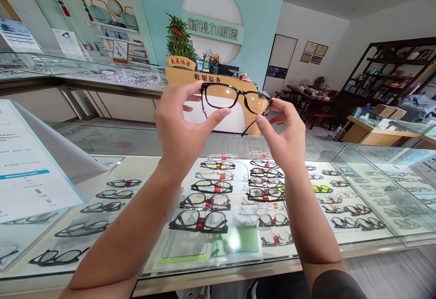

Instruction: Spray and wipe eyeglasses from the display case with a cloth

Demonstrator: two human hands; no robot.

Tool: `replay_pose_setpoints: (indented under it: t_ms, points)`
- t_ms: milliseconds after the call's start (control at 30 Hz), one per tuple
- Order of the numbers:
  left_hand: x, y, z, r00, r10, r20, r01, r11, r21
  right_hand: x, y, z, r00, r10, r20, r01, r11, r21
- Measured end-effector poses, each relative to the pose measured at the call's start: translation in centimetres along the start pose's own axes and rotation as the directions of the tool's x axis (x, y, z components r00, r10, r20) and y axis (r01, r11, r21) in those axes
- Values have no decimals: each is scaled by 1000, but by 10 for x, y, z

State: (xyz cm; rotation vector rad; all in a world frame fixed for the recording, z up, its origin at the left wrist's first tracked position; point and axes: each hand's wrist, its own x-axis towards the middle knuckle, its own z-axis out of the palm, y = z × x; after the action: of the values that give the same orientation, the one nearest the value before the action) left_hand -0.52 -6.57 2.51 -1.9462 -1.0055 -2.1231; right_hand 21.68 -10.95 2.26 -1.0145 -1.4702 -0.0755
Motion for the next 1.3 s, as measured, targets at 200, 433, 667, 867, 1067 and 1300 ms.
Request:
replay_pose_setpoints:
  t_ms: [200,433,667,867,1067,1300]
  points:
    - [-3,9,-2,1000,11,-25,-11,1000,19,3,7,6,989,107,104,-121,984,134]
    - [-1,5,-2,998,34,-48,-32,998,47,1,7,11,986,129,108,-144,980,137]
    - [3,2,-3,999,48,-9,-47,997,61,-1,11,16,993,90,75,-98,990,104]
    - [5,-1,-4,999,51,2,-51,997,52,-1,14,16,995,75,69,-82,991,102]
    - [6,-4,-4,999,9,42,-10,1000,23,-3,14,17,997,50,61,-56,995,86]
    - [8,-16,1,990,-91,111,102,990,-98,-3,15,18,994,-75,-84,74,997,-12]
